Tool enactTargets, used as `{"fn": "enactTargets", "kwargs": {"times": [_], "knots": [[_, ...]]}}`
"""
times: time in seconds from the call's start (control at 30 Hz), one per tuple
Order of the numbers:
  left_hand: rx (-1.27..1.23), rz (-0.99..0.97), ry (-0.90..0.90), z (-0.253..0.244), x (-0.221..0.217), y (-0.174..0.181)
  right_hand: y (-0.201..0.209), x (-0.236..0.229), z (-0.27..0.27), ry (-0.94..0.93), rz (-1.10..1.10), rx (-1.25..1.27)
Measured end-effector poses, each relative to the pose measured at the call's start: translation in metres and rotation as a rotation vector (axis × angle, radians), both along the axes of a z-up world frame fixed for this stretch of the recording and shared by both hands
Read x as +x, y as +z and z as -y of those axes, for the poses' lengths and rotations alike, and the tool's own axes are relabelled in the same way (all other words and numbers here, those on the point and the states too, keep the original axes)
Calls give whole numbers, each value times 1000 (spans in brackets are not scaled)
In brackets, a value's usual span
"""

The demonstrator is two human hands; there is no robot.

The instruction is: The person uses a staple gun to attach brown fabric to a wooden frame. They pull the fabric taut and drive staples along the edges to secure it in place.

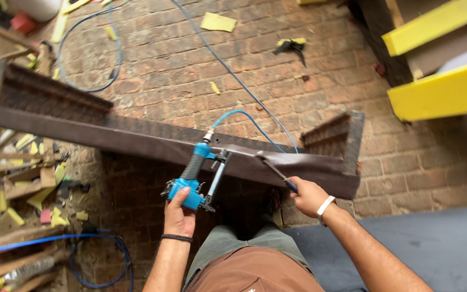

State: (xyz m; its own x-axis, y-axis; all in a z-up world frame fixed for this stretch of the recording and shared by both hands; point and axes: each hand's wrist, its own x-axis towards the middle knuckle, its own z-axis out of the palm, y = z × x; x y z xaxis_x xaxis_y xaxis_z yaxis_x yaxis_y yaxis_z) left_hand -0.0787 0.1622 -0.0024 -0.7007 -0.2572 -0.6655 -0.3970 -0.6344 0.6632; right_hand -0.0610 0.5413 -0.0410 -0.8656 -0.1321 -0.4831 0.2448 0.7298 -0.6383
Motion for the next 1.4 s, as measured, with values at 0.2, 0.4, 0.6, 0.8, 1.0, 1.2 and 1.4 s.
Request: {"fn": "enactTargets", "kwargs": {"times": [0.2,0.4,0.6,0.8,1.0,1.2,1.4], "knots": [[44,-98,309,91,24,-22,25,-77,121,-200,487,-612],[183,-168,487,189,54,-48,29,-130,272,-150,527,-717],[261,-153,568,311,35,-65,66,-164,448,-57,543,-636],[267,-202,588,407,16,-56,114,-184,614,58,643,-625],[293,-259,695,473,-10,-57,114,-212,824,322,652,-580],[196,-231,755,563,-42,-58,60,-247,1047,536,741,-566],[161,-167,852,654,-73,-32,-18,-293,1233,342,811,-519]]}}
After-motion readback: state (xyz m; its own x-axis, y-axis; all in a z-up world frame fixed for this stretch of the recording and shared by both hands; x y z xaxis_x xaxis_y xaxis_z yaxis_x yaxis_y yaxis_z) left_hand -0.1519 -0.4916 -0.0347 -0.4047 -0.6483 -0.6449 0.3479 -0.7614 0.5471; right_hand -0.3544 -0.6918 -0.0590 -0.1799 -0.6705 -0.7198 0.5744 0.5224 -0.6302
